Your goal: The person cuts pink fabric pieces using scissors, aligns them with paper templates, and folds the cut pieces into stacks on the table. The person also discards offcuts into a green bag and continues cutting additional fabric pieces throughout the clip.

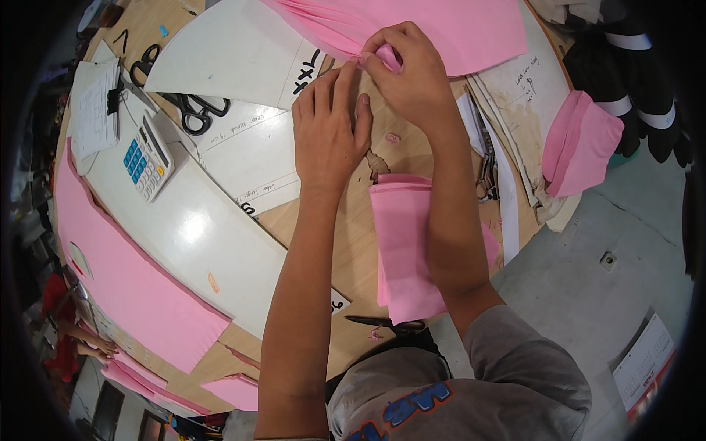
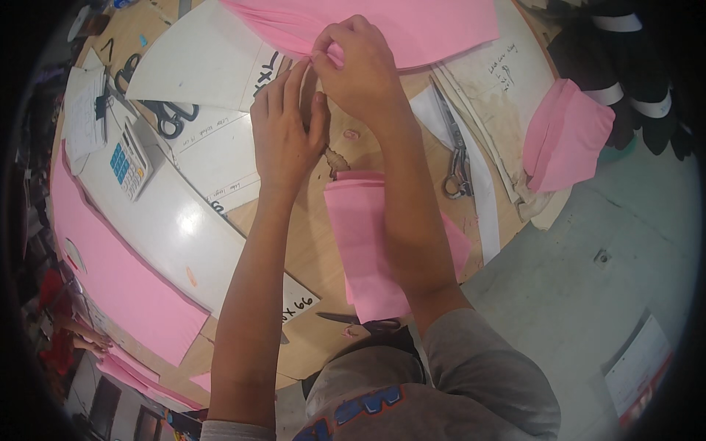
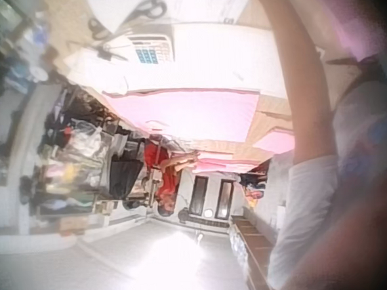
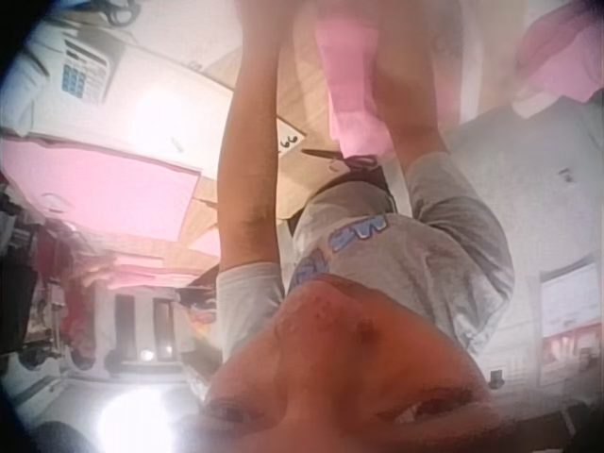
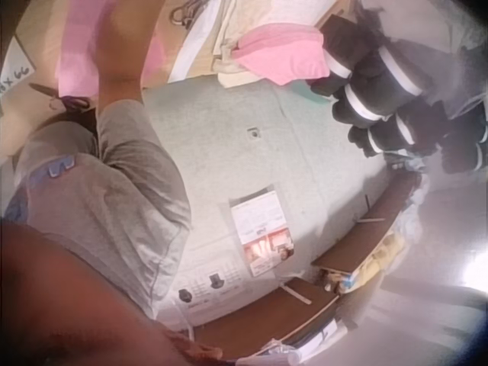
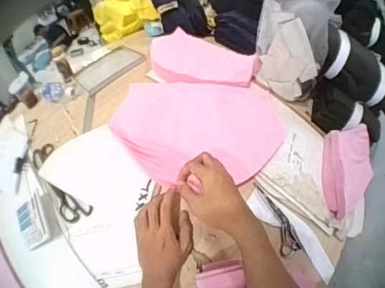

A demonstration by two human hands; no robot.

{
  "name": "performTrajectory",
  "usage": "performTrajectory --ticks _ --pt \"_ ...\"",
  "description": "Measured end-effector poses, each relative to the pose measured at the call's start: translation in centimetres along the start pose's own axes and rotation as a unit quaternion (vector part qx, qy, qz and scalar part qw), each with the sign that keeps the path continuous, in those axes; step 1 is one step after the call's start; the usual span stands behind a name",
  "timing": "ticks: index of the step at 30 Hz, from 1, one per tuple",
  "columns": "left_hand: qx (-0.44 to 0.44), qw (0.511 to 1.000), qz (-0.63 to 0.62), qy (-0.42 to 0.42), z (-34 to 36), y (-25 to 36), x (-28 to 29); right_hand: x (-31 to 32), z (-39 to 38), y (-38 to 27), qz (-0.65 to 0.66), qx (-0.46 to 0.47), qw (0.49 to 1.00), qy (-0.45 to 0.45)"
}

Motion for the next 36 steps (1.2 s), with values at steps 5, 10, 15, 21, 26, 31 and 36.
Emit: performTrajectory --ticks 5,10,15,21,26,31,36 --pt "0.001 1.000 -0.002 0.001 -0.01 0.02 0.08 -0.05 0.06 0.10 0.005 0.003 1.000 0.000" --pt "0.000 1.000 0.008 0.003 -0.02 -0.10 -0.08 -0.05 0.06 0.25 0.024 -0.026 0.999 0.003" --pt "0.003 1.000 0.010 0.000 -0.03 -0.03 -0.01 -0.14 0.13 0.51 0.012 -0.013 1.000 0.018" --pt "0.003 1.000 0.003 0.003 -0.04 0.03 0.09 -0.15 0.35 0.19 0.025 -0.004 0.998 0.050" --pt "-0.005 1.000 0.005 0.008 0.00 0.07 0.05 -0.17 0.27 0.08 -0.026 0.051 0.998 0.024" --pt "-0.002 1.000 0.002 0.006 0.03 0.04 0.03 0.27 -0.17 -0.25 -0.020 0.009 1.000 0.014" --pt "-0.001 1.000 0.016 0.013 -0.06 -0.04 0.05 0.17 -0.08 0.09 -0.002 0.020 1.000 -0.007"
Point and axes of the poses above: each hand's wrist, its own z-axis towards the middle knuckle, its own x-axis out of the back of the hand, y = z × x, the point moved 6 cm from there along z, towards the middle knuckle, and after that the axes turned 3 degrees about y, right-handed, at the moved point
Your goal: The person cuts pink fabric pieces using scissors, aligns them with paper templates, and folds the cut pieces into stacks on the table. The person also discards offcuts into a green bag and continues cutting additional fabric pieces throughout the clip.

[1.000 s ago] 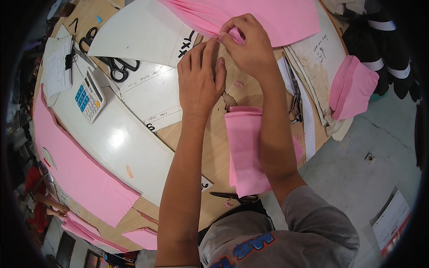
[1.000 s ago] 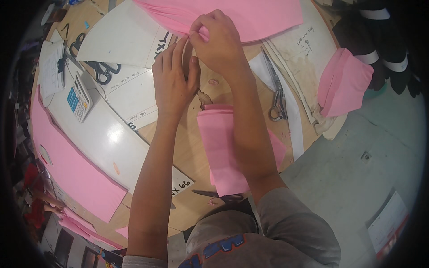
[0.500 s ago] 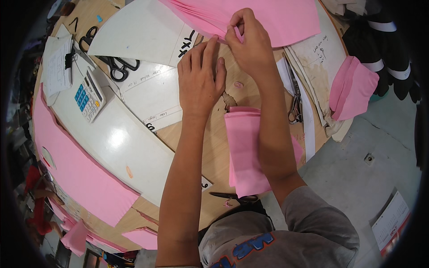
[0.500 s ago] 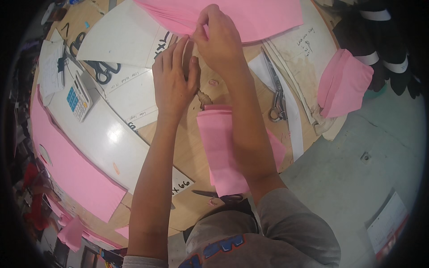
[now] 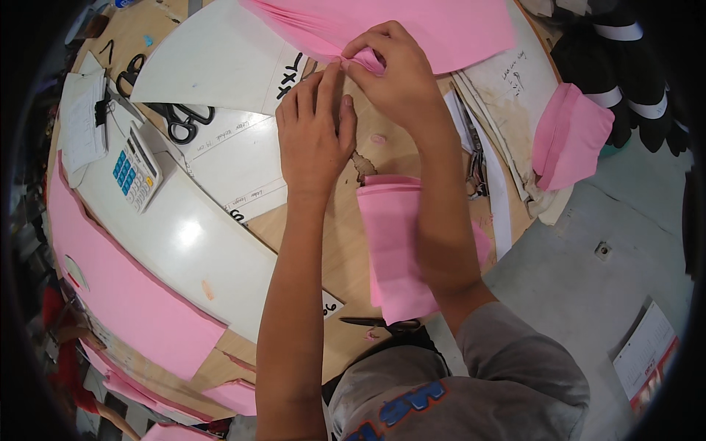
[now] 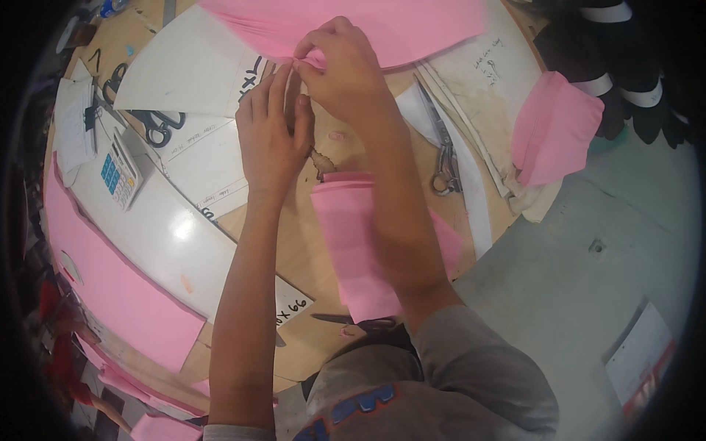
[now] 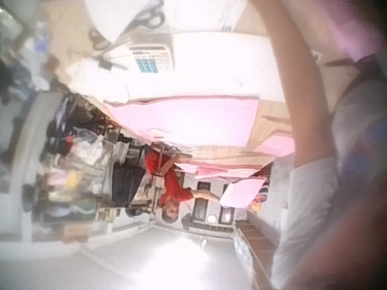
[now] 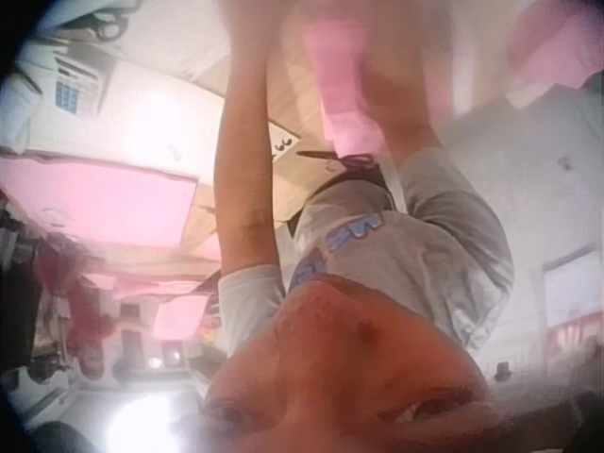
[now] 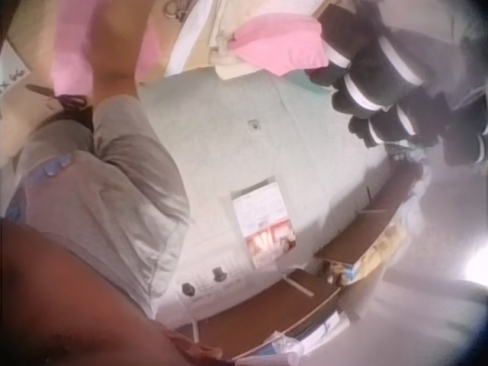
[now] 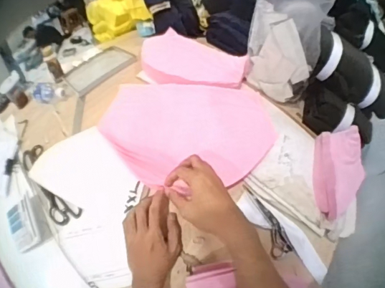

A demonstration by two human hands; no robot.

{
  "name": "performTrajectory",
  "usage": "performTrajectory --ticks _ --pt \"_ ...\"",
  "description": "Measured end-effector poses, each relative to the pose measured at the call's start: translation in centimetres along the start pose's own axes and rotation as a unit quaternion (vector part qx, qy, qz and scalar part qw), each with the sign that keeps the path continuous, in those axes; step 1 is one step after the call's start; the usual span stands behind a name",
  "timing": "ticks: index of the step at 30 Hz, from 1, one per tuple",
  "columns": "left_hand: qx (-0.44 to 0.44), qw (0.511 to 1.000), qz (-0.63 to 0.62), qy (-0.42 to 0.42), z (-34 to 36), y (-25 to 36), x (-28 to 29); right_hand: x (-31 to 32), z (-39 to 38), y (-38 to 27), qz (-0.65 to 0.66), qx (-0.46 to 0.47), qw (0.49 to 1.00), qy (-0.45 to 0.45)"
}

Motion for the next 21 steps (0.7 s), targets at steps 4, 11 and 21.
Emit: performTrajectory --ticks 4,11,21 --pt "0.004 1.000 -0.003 -0.011 -0.07 -0.07 -0.23 0.03 0.06 0.16 0.000 -0.025 1.000 0.001" --pt "0.002 1.000 -0.001 -0.009 -0.05 -0.08 -0.18 -0.03 0.02 0.22 -0.006 -0.030 0.999 0.015" --pt "0.003 1.000 -0.007 -0.011 0.07 0.01 -0.15 -0.44 0.10 0.53 0.000 -0.036 0.997 0.065"
Point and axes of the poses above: each hand's wrist, its own z-axis towards the middle knuckle, its own x-axis out of the back of the hand, y = z × x, the point moved 6 cm from there along z, towards the middle knuckle, and after that the axes turned 3 degrees about y, right-handed, at the moved point
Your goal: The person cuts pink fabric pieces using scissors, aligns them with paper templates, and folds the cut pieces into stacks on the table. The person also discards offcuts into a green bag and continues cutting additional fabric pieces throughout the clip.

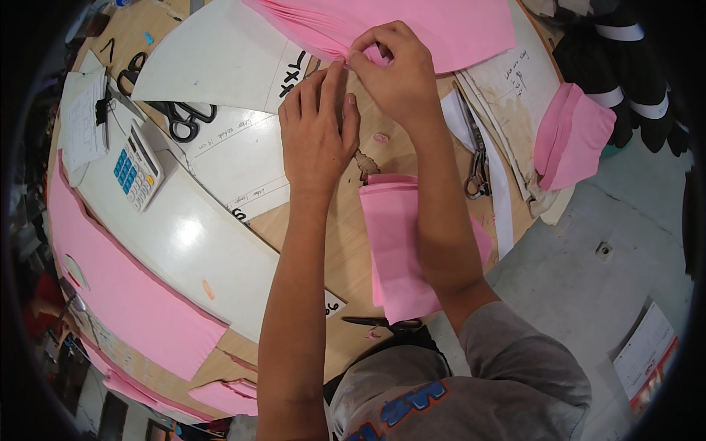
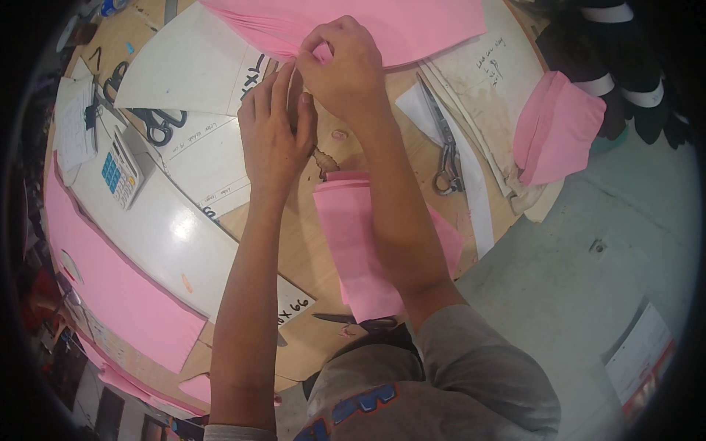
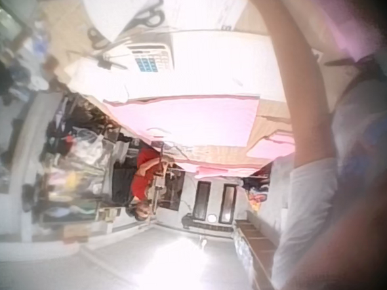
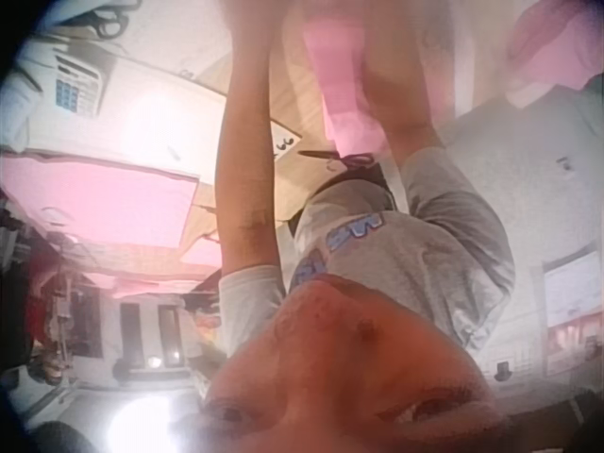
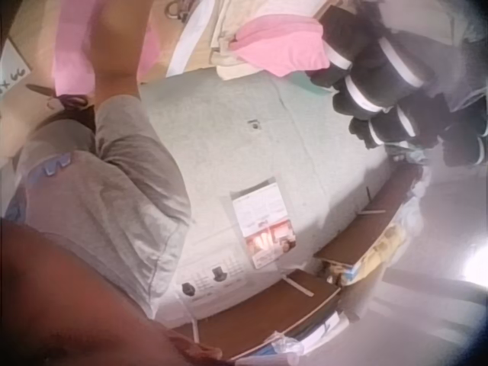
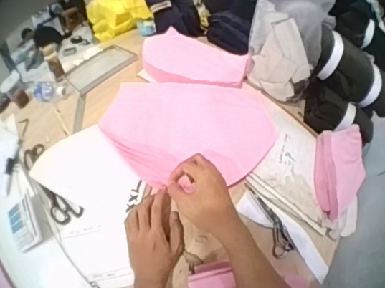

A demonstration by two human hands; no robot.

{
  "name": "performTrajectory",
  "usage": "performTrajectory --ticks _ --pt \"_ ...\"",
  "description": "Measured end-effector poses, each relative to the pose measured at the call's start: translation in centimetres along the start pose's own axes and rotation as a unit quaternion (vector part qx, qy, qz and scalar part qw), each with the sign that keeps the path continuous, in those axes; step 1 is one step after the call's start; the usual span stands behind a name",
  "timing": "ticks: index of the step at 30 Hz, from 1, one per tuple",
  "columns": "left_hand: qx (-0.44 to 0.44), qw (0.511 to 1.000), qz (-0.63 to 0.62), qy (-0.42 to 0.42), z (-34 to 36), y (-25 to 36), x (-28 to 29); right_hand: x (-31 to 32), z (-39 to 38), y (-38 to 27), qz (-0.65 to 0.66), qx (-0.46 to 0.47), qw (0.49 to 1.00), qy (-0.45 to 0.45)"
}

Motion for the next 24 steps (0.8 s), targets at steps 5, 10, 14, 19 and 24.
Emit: performTrajectory --ticks 5,10,14,19,24 --pt "0.003 1.000 -0.019 -0.002 0.3 0.1 0.2 0.2 0.2 0.0 0.008 -0.006 1.000 0.009" --pt "0.085 0.978 -0.188 0.001 0.4 -0.9 1.5 0.2 -0.3 0.0 0.024 -0.016 1.000 0.004" --pt "0.263 0.887 -0.373 -0.067 1.3 -1.6 2.1 0.7 -0.2 0.0 0.050 -0.026 0.998 -0.011" --pt "0.403 0.800 -0.441 -0.046 2.8 0.5 -0.1 1.0 0.0 0.1 0.056 -0.061 0.996 -0.027" --pt "0.470 0.785 -0.401 -0.050 4.1 1.0 -0.4 1.0 0.1 0.3 0.095 -0.056 0.993 -0.041"
Point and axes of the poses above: each hand's wrist, its own z-axis towards the middle knuckle, its own x-axis out of the back of the hand, y = z × x, the point moved 6 cm from there along z, towards the middle knuckle, and after that the axes turned 3 degrees about y, right-handed, at the moved point
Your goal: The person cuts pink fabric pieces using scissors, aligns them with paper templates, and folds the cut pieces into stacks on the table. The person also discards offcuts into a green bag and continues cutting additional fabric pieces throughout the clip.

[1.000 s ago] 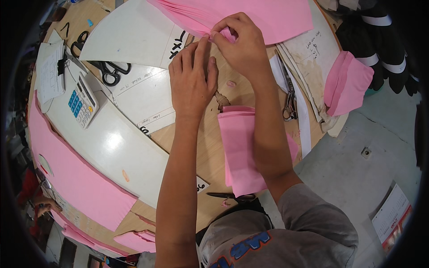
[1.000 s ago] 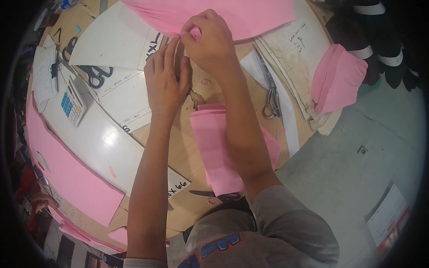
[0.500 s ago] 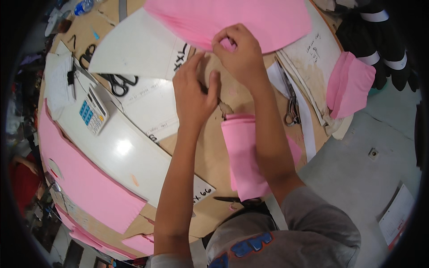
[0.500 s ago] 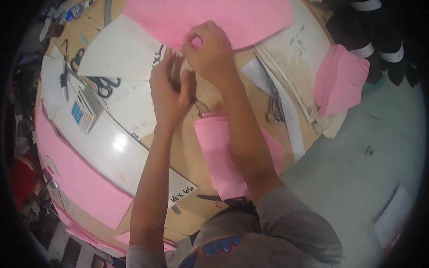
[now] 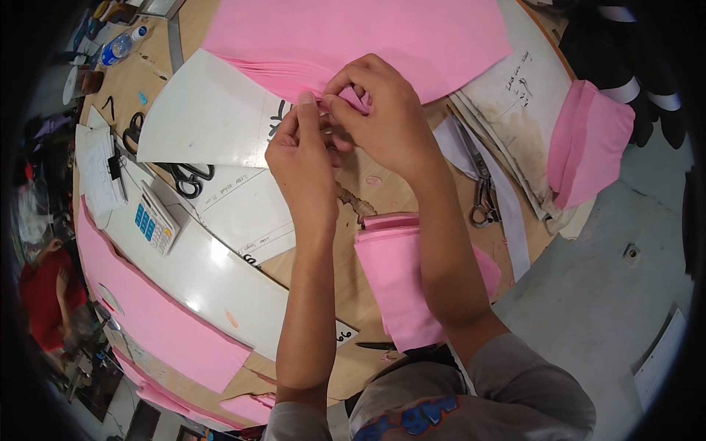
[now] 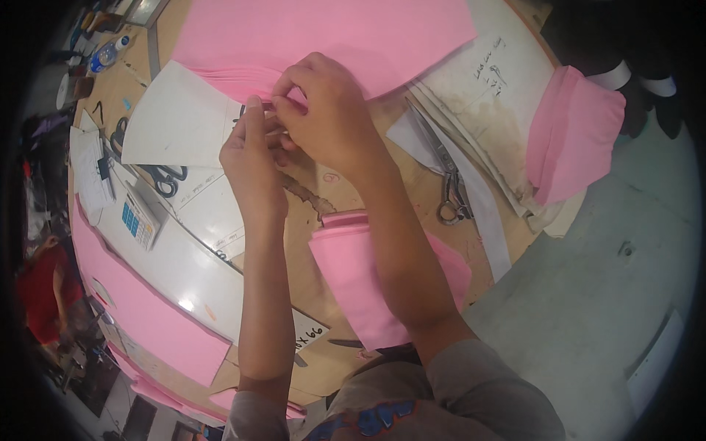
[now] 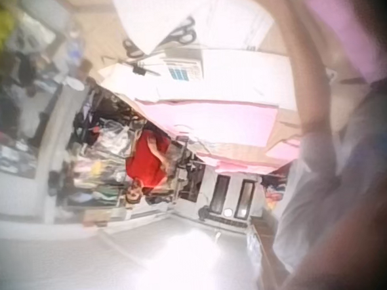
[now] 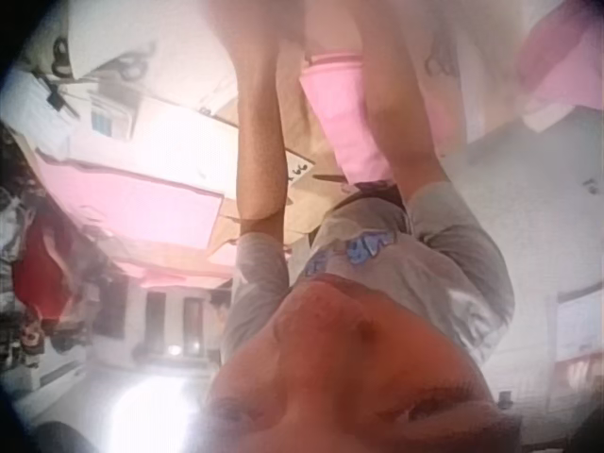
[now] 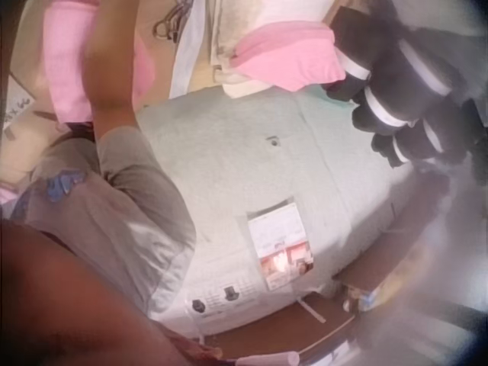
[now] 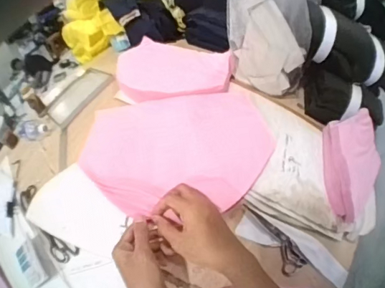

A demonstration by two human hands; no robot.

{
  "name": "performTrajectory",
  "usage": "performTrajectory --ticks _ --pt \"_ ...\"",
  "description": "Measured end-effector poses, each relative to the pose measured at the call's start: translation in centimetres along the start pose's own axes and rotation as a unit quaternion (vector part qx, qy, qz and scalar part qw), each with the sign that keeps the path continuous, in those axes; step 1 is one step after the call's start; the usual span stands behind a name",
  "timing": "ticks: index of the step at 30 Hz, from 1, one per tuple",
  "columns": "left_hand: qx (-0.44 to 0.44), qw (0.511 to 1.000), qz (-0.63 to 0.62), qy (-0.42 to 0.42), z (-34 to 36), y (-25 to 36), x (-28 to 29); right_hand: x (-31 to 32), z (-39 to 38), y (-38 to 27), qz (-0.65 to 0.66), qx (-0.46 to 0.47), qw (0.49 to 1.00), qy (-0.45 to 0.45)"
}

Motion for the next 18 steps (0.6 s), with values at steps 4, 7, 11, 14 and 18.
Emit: performTrajectory --ticks 4,7,11,14,18 --pt "-0.045 0.997 0.045 0.044 1.4 0.1 0.7 -0.1 0.0 0.2 -0.003 0.009 1.000 -0.022" --pt "-0.074 0.992 0.080 0.070 1.8 0.9 1.0 0.0 0.1 0.4 0.015 -0.010 0.999 -0.033" --pt "-0.079 0.992 0.039 0.086 1.2 1.0 0.8 0.4 0.1 0.1 0.014 -0.030 0.998 -0.046" --pt "-0.116 0.988 -0.011 0.101 1.1 0.6 0.7 0.3 0.1 -0.1 0.001 -0.020 0.998 -0.053" --pt "-0.209 0.973 -0.010 0.102 1.5 -0.4 0.1 0.2 -0.1 0.0 0.012 -0.014 0.999 -0.050"
Point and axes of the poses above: each hand's wrist, its own z-axis towards the middle knuckle, its own x-axis out of the back of the hand, y = z × x, the point moved 6 cm from there along z, towards the middle knuckle, and after that the axes turned 3 degrees about y, right-handed, at the moved point
